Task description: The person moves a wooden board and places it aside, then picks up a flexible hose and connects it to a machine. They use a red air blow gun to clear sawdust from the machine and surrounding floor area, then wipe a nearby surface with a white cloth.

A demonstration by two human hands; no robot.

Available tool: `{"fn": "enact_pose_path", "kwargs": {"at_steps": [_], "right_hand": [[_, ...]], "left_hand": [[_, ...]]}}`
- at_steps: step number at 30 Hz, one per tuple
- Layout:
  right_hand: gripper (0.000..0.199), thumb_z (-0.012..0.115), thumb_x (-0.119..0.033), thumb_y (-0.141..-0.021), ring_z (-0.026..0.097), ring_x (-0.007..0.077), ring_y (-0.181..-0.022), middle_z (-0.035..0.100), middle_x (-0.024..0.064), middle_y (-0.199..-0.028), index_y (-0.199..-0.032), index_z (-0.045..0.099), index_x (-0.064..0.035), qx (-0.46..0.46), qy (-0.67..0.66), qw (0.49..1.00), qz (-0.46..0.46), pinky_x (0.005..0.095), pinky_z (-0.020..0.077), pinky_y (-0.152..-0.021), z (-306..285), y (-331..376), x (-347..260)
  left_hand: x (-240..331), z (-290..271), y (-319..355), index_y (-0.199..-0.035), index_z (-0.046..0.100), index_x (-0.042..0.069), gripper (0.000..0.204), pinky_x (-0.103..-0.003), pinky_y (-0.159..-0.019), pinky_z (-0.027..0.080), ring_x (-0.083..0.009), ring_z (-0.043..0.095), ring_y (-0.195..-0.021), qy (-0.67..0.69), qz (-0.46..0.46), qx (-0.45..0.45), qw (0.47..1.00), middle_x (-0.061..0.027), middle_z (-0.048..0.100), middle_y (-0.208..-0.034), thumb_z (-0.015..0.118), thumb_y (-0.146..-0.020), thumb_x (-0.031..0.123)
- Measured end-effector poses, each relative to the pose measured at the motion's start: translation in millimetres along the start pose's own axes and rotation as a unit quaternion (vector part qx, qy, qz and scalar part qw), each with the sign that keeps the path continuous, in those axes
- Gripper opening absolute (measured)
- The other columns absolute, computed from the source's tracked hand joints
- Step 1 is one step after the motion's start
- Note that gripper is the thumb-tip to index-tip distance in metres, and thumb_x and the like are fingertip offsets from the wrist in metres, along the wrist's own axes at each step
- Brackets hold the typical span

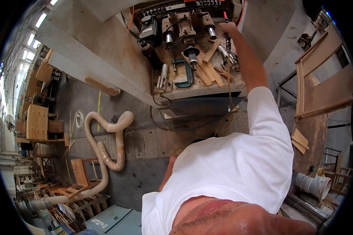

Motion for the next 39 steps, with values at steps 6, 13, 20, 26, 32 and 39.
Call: {"fn": "enact_pose_path", "kwargs": {"at_steps": [6,13,20,26,32,39], "right_hand": [[0.035,0.065,-0.03,-0.083,0.053,0.0196,-0.045,0.055,0.0109,-0.058,-0.076,0.058,0.0032,-0.164,0.076,0.983,-0.039,0.0344,0.0451,-0.041,40.3,65.7,-17.1],[0.036,0.064,-0.026,-0.08,0.056,0.0224,-0.042,0.057,0.0121,-0.057,-0.066,0.057,0.0067,-0.363,0.22,0.9,-0.102,0.035,0.0458,-0.04,141.4,173.8,-35.4],[0.036,0.064,-0.032,-0.077,0.06,0.0215,-0.047,0.061,0.0128,-0.062,-0.068,0.058,0.0027,-0.302,0.232,0.909,-0.168,0.0342,0.0501,-0.048,189.8,145.8,-100.4],[0.033,0.061,-0.03,-0.077,0.063,0.0222,-0.052,0.064,0.0121,-0.064,-0.075,0.063,0.0026,-0.206,0.232,0.933,-0.183,0.0333,0.0522,-0.052,189.3,94.9,-121.4],[0.043,0.059,-0.035,-0.082,0.06,0.024,-0.05,0.06,0.0155,-0.061,-0.065,0.058,0.0049,-0.144,0.291,0.916,-0.237,0.0397,0.0505,-0.057,175.0,38.7,-83.1],[0.03,0.057,-0.029,-0.077,0.058,0.0196,-0.05,0.059,0.0094,-0.059,-0.066,0.059,-0.0022,-0.165,0.251,0.937,-0.177,0.0338,0.0469,-0.049,144.6,49.1,-58.2]], "left_hand": [[17.9,-13.5,8.3,-0.088,0.067,0.0,0.042,-0.04,-0.069,0.05,-0.0275,0.067,-0.079,0.009,0.0,0.026,1.0,-0.0198,0.067,-0.084,0.063,-0.075,0.039],[75.5,-17.2,15.2,-0.089,0.067,0.0,0.042,-0.04,-0.069,0.05,-0.0278,0.067,-0.079,0.035,0.017,0.043,0.998,-0.0199,0.067,-0.084,0.063,-0.075,0.039],[16.2,15.7,-3.7,-0.091,0.067,0.0,0.043,-0.039,-0.071,0.049,-0.0281,0.066,-0.082,0.028,-0.003,0.04,0.999,-0.0197,0.067,-0.087,0.063,-0.076,0.041],[-5.6,28.9,8.9,-0.093,0.068,0.002,0.044,-0.038,-0.074,0.05,-0.028,0.066,-0.085,0.062,-0.031,0.046,0.997,-0.0189,0.067,-0.089,0.062,-0.076,0.043],[-14.3,34.5,14.2,-0.095,0.068,0.003,0.045,-0.038,-0.075,0.05,-0.0286,0.066,-0.086,0.083,-0.031,0.049,0.995,-0.0183,0.067,-0.09,0.062,-0.077,0.045],[-42.9,22.4,33.6,-0.087,0.068,0.001,0.044,-0.039,-0.072,0.05,-0.0301,0.066,-0.082,0.073,-0.096,0.041,0.992,-0.0207,0.066,-0.083,0.061,-0.074,0.042]]}}
Point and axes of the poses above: each hand's wrist, its own y-axis away from the middle knuckle, its own z-axis out of the palm, x = y × z, the point moved 4 cm from there along -y, towards the middle knuckle
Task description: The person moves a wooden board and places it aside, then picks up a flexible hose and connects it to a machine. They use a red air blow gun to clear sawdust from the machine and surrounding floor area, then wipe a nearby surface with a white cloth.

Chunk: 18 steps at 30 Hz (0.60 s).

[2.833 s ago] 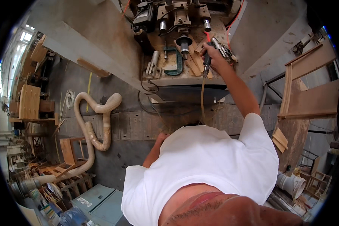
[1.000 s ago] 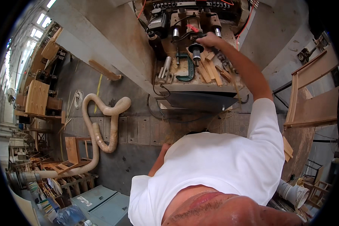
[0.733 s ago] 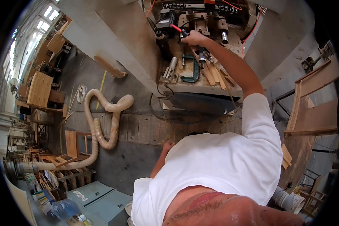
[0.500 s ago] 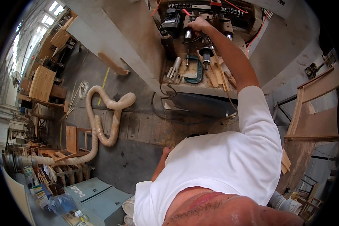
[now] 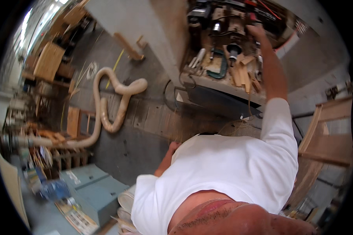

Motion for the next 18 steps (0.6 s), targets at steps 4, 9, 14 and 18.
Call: {"fn": "enact_pose_path", "kwargs": {"at_steps": [4,9,14,18], "right_hand": [[0.035,0.061,-0.031,-0.075,0.062,0.0218,-0.057,0.061,0.0133,-0.065,-0.074,0.062,0.004,0.112,-0.137,0.975,0.135,0.0381,0.0482,-0.052,-64.8,2.4,91.8],[0.04,0.065,-0.039,-0.076,0.059,0.0197,-0.054,0.058,0.0087,-0.061,-0.071,0.062,0.0005,0.041,0.013,0.999,0.02,0.0363,0.0478,-0.05,-52.7,33.6,78.7],[0.041,0.066,-0.037,-0.078,0.056,0.0178,-0.044,0.056,0.0074,-0.053,-0.058,0.056,-0.0038,-0.032,-0.096,0.995,0.006,0.0342,0.0447,-0.042,14.3,124.1,-62.6],[0.045,0.065,-0.038,-0.08,0.053,0.0179,-0.04,0.053,0.0079,-0.048,-0.056,0.054,-0.0016,-0.053,-0.102,0.993,-0.037,0.0326,0.0455,-0.044,36.4,172.7,-86.1]], "left_hand": [[58.8,-16.2,10.7,-0.087,0.067,0.001,0.041,-0.041,-0.074,0.05,-0.0326,0.066,-0.084,-0.024,0.064,0.002,0.998,-0.0216,0.065,-0.084,0.061,-0.074,0.04],[39.1,-7.5,-9.7,-0.093,0.068,0.004,0.041,-0.04,-0.077,0.049,-0.0319,0.065,-0.089,-0.064,0.066,-0.04,0.995,-0.0205,0.066,-0.09,0.061,-0.075,0.04],[11.7,-19.9,-28.7,-0.094,0.068,0.004,0.041,-0.038,-0.077,0.05,-0.0289,0.066,-0.088,-0.054,0.05,-0.047,0.996,-0.0203,0.066,-0.09,0.062,-0.075,0.039],[63.1,-47.4,5.7,-0.089,0.069,0.001,0.037,-0.038,-0.074,0.05,-0.0261,0.067,-0.082,-0.088,0.108,-0.093,0.986,-0.02,0.067,-0.083,0.061,-0.076,0.035]]}}
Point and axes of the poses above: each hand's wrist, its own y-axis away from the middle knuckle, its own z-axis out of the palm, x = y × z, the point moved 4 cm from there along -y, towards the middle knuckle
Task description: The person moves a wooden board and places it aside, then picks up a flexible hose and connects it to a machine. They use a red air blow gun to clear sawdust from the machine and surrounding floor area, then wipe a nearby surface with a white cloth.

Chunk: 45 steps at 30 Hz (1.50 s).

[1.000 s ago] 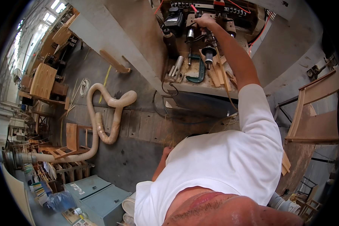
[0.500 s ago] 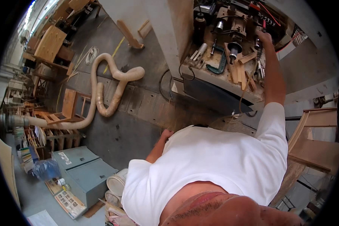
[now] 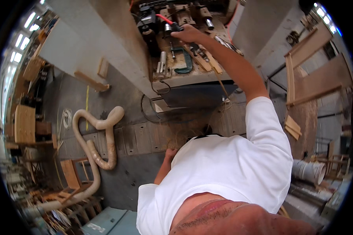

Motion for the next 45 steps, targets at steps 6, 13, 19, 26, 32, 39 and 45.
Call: {"fn": "enact_pose_path", "kwargs": {"at_steps": [6,13,19,26,32,39,45], "right_hand": [[0.045,0.066,-0.038,-0.081,0.057,0.0196,-0.044,0.058,0.0129,-0.057,-0.072,0.059,0.0058,0.186,-0.076,0.979,0.021,0.0356,0.0492,-0.047,-65.8,30.9,59.3],[0.045,0.065,-0.042,-0.082,0.057,0.0116,-0.056,0.059,0.0068,-0.069,-0.098,0.056,-0.0003,0.096,-0.102,0.978,0.154,0.0286,0.0492,-0.047,-55.5,192.4,89.8],[0.043,0.063,-0.041,-0.084,0.053,0.009,-0.052,0.057,0.0031,-0.068,-0.1,0.055,-0.0017,0.13,-0.203,0.955,0.174,0.024,0.0434,-0.043,-72.9,347.9,120.2],[0.043,0.063,-0.042,-0.084,0.059,0.0103,-0.069,0.062,0.0043,-0.073,-0.099,0.057,-0.0022,0.215,-0.359,0.875,0.244,0.0248,0.0457,-0.048,-138.2,449.2,235.6],[0.047,0.066,-0.04,-0.08,0.059,0.012,-0.061,0.062,0.0053,-0.068,-0.098,0.058,0.0026,0.118,-0.355,0.893,0.25,0.0276,0.0466,-0.045,-154.2,488.9,309.9],[0.035,0.06,-0.039,-0.087,0.064,0.0202,-0.064,0.059,0.0068,-0.07,-0.084,0.054,-0.0047,0.269,-0.57,0.67,0.392,0.0269,0.0485,-0.046,-219.6,546.0,552.2],[0.03,0.055,-0.034,-0.091,0.059,0.023,-0.056,0.051,0.0072,-0.064,-0.082,0.048,-0.0059,0.293,-0.544,0.594,0.515,0.0274,0.0473,-0.04,-261.3,561.9,709.5]], "left_hand": [[4.1,-13.3,11.7,-0.085,0.068,0.0,0.032,-0.037,-0.062,0.05,-0.0222,0.067,-0.07,0.002,-0.003,-0.022,1.0,-0.0175,0.067,-0.077,0.059,-0.08,0.03],[-20.0,-4.2,-26.4,-0.085,0.066,-0.002,0.034,-0.038,-0.056,0.049,-0.0194,0.062,-0.061,-0.154,0.193,-0.058,0.967,-0.0141,0.065,-0.071,0.057,-0.082,0.031],[66.8,22.5,-35.0,-0.087,0.067,-0.003,0.035,-0.036,-0.057,0.051,-0.0197,0.065,-0.062,-0.159,0.09,-0.12,0.976,-0.014,0.067,-0.072,0.059,-0.082,0.031],[122.5,76.4,-60.1,-0.084,0.068,-0.002,0.032,-0.035,-0.059,0.052,-0.0203,0.065,-0.06,-0.13,0.036,-0.107,0.985,-0.012,0.066,-0.067,0.058,-0.082,0.027],[184.6,164.2,-15.5,-0.082,0.069,-0.001,0.032,-0.036,-0.058,0.051,-0.0237,0.064,-0.057,-0.245,0.114,-0.114,0.956,-0.0132,0.066,-0.066,0.06,-0.081,0.029],[237.0,228.4,34.3,-0.086,0.067,-0.004,0.034,-0.039,-0.051,0.047,-0.0237,0.061,-0.054,-0.087,0.086,-0.039,0.992,-0.0161,0.062,-0.063,0.064,-0.079,0.029],[242.2,265.4,-17.7,-0.088,0.066,-0.005,0.042,-0.04,-0.06,0.048,-0.0254,0.063,-0.067,-0.227,0.011,-0.072,0.971,-0.0196,0.065,-0.075,0.063,-0.076,0.034]]}}
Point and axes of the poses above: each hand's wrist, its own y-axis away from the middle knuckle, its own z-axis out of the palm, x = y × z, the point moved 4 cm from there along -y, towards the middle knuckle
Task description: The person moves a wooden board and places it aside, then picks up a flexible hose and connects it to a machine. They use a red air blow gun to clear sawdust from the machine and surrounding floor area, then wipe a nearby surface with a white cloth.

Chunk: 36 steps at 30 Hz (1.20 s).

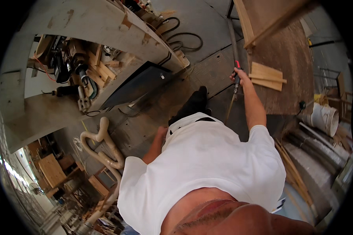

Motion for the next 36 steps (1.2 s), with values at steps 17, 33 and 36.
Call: {"fn": "enact_pose_path", "kwargs": {"at_steps": [17,33,36], "right_hand": [[0.025,0.06,-0.029,-0.088,0.06,0.0178,-0.06,0.057,0.0051,-0.072,-0.088,0.054,-0.0046,-0.173,0.243,0.952,0.067,0.025,0.0519,-0.045,290.0,-90.3,-200.3],[0.036,0.068,-0.027,-0.08,0.06,0.0231,-0.056,0.058,0.013,-0.072,-0.095,0.055,0.0026,-0.057,0.355,0.927,-0.104,0.0357,0.0547,-0.047,356.8,-161.8,-388.0],[0.041,0.07,-0.028,-0.078,0.06,0.0258,-0.058,0.056,0.0153,-0.074,-0.098,0.053,0.0043,0.013,0.315,0.936,-0.155,0.0376,0.0554,-0.046,343.9,-195.9,-469.4]], "left_hand": [[206.4,-44.1,-121.9,-0.089,0.065,-0.006,0.037,-0.042,-0.065,0.047,-0.03,0.063,-0.076,0.112,-0.021,-0.009,0.993,-0.0231,0.064,-0.081,0.058,-0.078,0.029],[313.6,-49.8,-194.2,-0.089,0.064,-0.007,0.034,-0.044,-0.07,0.047,-0.0343,0.063,-0.085,0.148,-0.018,-0.002,0.989,-0.0263,0.063,-0.087,0.054,-0.079,0.023],[346.3,-68.2,-224.0,-0.089,0.064,-0.008,0.033,-0.045,-0.071,0.047,-0.0351,0.063,-0.087,0.139,-0.027,-0.005,0.99,-0.0269,0.063,-0.089,0.053,-0.08,0.022]]}}
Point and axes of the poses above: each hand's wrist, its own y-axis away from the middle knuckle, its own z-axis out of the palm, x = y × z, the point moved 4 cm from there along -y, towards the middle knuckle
